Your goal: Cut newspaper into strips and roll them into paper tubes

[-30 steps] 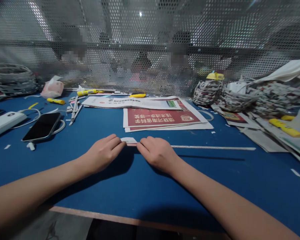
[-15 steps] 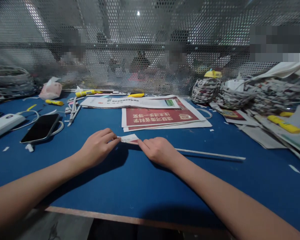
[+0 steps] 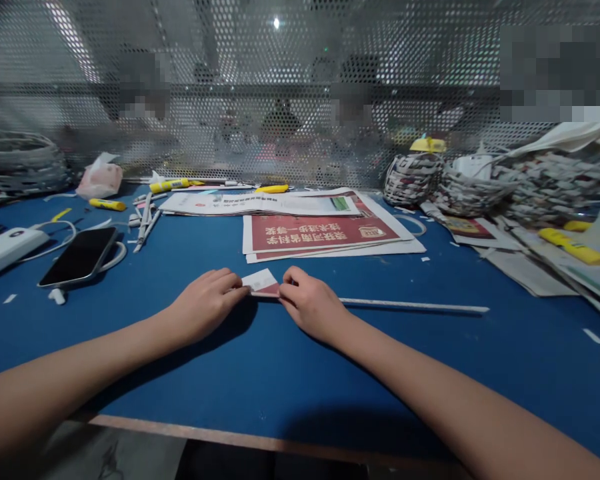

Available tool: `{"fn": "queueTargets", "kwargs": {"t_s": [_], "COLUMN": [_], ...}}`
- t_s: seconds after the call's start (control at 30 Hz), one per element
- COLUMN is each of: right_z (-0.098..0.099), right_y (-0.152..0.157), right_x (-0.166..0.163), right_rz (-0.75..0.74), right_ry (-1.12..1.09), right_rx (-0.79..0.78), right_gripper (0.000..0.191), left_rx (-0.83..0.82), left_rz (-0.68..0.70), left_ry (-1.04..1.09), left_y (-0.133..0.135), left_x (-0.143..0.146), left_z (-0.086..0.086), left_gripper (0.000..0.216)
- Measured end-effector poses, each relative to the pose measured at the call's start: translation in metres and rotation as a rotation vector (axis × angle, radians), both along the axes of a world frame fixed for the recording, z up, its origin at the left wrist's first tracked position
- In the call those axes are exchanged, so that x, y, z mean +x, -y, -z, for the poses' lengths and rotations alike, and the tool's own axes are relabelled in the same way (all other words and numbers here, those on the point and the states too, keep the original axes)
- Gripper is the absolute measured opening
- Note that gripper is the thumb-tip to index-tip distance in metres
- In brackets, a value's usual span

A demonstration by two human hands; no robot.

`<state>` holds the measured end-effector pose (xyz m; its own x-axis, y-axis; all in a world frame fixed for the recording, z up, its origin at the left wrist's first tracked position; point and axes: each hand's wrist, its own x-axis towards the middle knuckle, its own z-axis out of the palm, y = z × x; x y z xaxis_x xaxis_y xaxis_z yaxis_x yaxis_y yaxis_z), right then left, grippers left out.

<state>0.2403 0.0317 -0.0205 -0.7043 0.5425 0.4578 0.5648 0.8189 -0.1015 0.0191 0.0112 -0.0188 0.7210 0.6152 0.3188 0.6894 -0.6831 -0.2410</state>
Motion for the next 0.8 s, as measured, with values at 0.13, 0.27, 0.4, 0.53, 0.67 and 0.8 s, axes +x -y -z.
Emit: {"fn": "queueTargets", "kwargs": {"t_s": [0.13,0.27,0.4,0.53,0.67,0.8], "right_z": [0.000,0.000,0.000,-0.005,-0.011,-0.009], "right_y": [0.001,-0.002,0.002,0.017,0.036,0.046], "right_x": [-0.003,-0.003,-0.002,-0.003,-0.008,-0.013], "right_rz": [0.021,0.076,0.104,0.100,0.112,0.142], "right_ry": [-0.010,-0.015,0.065,0.216,0.351,0.422], "right_rx": [-0.104,-0.195,-0.200,0.070,0.241,0.338], "right_gripper": [0.017,0.010,0.009,0.023,0.026,0.029], "left_rx": [-0.070,-0.102,-0.114,-0.055,-0.015,0.031], "left_rz": [0.016,0.017,0.008,0.029,0.064,0.007], "left_ry": [-0.025,-0.044,-0.046,-0.032,-0.048,-0.086], "left_y": [0.004,0.009,0.012,0.015,0.024,0.040], "left_x": [0.003,0.006,0.007,0.009,0.012,0.018], "left_z": [0.001,0.001,0.001,0.003,0.001,0.004], "left_gripper": [0.012,0.011,0.011,0.017,0.017,0.030]}}
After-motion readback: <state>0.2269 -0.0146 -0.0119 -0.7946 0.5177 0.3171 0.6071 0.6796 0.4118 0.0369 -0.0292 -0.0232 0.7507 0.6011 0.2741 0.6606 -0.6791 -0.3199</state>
